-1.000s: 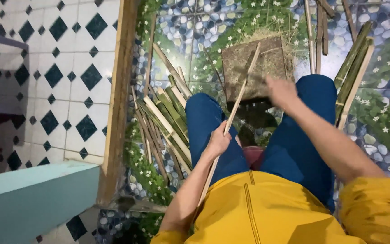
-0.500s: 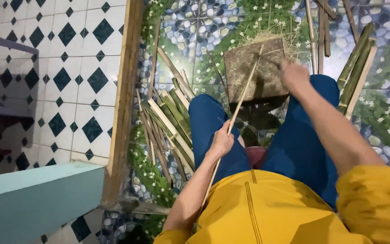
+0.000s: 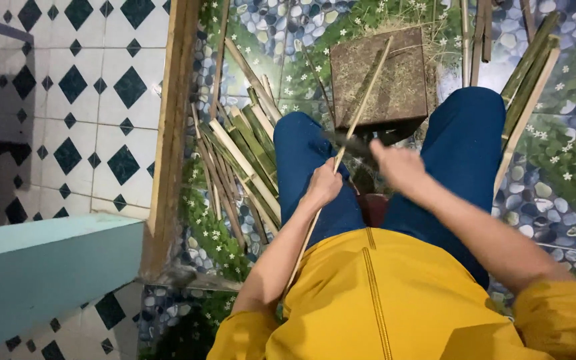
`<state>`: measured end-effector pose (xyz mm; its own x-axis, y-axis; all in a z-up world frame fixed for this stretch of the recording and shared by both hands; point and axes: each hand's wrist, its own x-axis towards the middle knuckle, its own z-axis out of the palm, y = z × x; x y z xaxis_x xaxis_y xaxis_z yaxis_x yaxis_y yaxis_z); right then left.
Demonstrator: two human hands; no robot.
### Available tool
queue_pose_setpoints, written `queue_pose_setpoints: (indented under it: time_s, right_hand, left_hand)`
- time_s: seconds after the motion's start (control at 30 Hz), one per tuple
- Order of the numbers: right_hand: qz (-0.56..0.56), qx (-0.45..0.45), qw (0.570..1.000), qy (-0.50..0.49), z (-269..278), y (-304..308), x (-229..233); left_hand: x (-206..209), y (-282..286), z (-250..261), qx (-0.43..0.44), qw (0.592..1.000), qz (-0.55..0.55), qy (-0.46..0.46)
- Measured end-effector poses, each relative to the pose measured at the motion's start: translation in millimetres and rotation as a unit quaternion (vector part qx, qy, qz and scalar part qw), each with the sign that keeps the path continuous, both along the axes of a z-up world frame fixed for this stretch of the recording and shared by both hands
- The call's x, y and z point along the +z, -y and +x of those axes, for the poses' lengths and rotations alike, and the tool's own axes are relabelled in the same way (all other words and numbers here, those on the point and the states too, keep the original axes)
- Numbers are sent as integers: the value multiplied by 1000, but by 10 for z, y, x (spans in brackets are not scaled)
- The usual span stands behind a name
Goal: A person is sitting on the floor using a knife to shave and thin out long strips of wood or bamboo against a wooden block.
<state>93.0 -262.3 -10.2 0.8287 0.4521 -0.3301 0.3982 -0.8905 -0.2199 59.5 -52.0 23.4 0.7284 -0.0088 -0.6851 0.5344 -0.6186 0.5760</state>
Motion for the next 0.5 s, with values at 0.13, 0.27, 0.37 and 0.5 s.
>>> queue_pose_setpoints:
  time_s: [0.13, 0.27, 0.37, 0.5]
  right_hand:
    - [1, -25, 996, 84, 413, 165, -138]
    - [2, 33, 997, 65, -100, -16, 191]
    - [0, 40, 998, 47, -90, -14, 103]
    - [-17, -39, 997, 71, 585, 204, -362]
  left_hand:
    - [-83, -46, 4, -4, 1000, 3, 22]
    - [-204, -48, -44, -13, 1000, 18, 0]
    - [-113, -10, -7, 1, 1000, 8, -7]
    - [-78, -6, -12, 2, 1000, -5, 10]
